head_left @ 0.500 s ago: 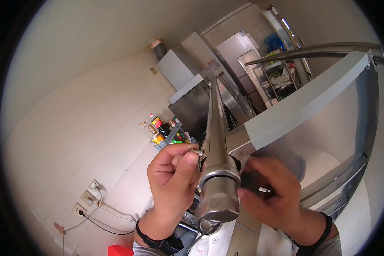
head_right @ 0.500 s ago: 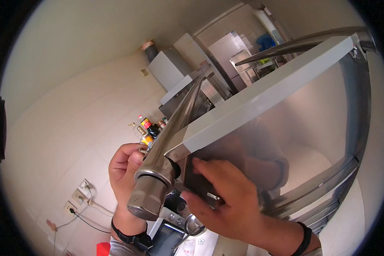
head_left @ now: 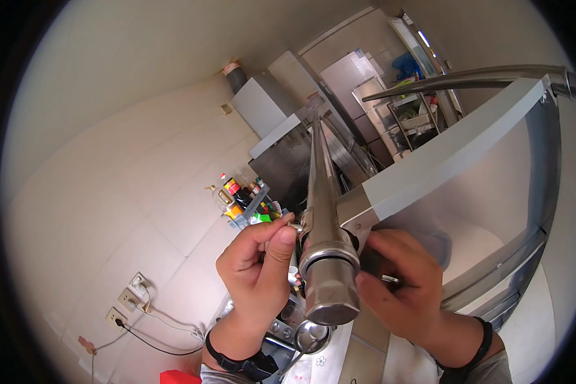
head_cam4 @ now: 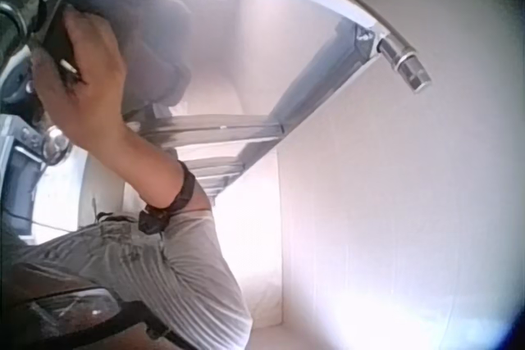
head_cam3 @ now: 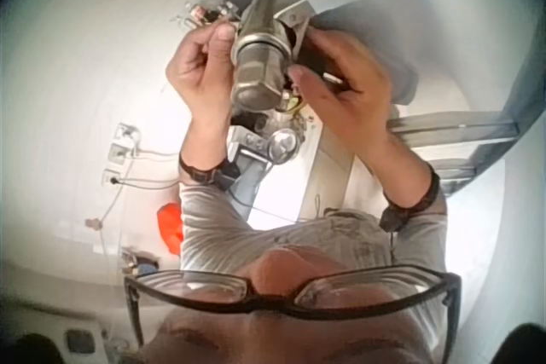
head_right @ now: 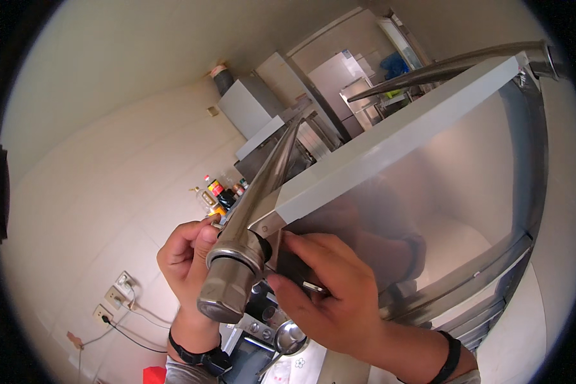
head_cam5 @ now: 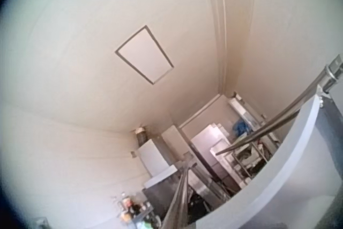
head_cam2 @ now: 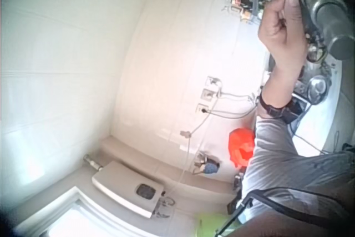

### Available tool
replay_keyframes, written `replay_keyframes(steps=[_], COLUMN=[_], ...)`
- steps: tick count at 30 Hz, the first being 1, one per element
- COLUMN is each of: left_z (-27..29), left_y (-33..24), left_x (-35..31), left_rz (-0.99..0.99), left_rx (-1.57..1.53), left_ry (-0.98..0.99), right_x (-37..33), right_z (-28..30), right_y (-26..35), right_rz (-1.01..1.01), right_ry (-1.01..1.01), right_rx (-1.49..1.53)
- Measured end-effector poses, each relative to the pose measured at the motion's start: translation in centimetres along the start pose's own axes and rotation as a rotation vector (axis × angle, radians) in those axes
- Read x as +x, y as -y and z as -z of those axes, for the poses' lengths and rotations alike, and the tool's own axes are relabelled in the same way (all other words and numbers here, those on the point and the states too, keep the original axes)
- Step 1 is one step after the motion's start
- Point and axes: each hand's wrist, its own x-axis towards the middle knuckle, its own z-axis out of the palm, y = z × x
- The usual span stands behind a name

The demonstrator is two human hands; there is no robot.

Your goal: Assembling a stainless steel rack using a hex key and screws.

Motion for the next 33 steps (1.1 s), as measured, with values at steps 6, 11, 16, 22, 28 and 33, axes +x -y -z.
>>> replay_keyframes(steps=[6,11,16,22,28,33], left_z=[0.0,-0.3,-0.5,-0.8,0.4,1.3], left_y=[-0.1,0.5,2.2,1.9,1.9,0.9], left_x=[-0.1,0.1,-0.1,-0.8,-0.9,-1.6], left_rz=[-0.088,-0.180,-0.396,-0.222,-0.215,-0.226], left_rx=[0.130,0.173,0.264,0.109,0.168,0.395], left_ry=[-0.004,-0.050,-0.074,-0.109,-0.061,0.024], right_x=[-0.6,-0.4,-0.4,-0.4,-0.5,-0.5], right_z=[-1.1,-0.5,0.1,0.4,0.1,0.1], right_y=[0.1,-0.9,-0.9,-1.1,-1.3,-1.3], right_rz=[-0.118,0.010,-0.032,-0.033,0.028,0.013], right_ry=[-0.138,-0.018,-0.044,-0.029,-0.054,-0.063], right_rx=[0.163,0.102,0.105,0.138,0.129,0.153])
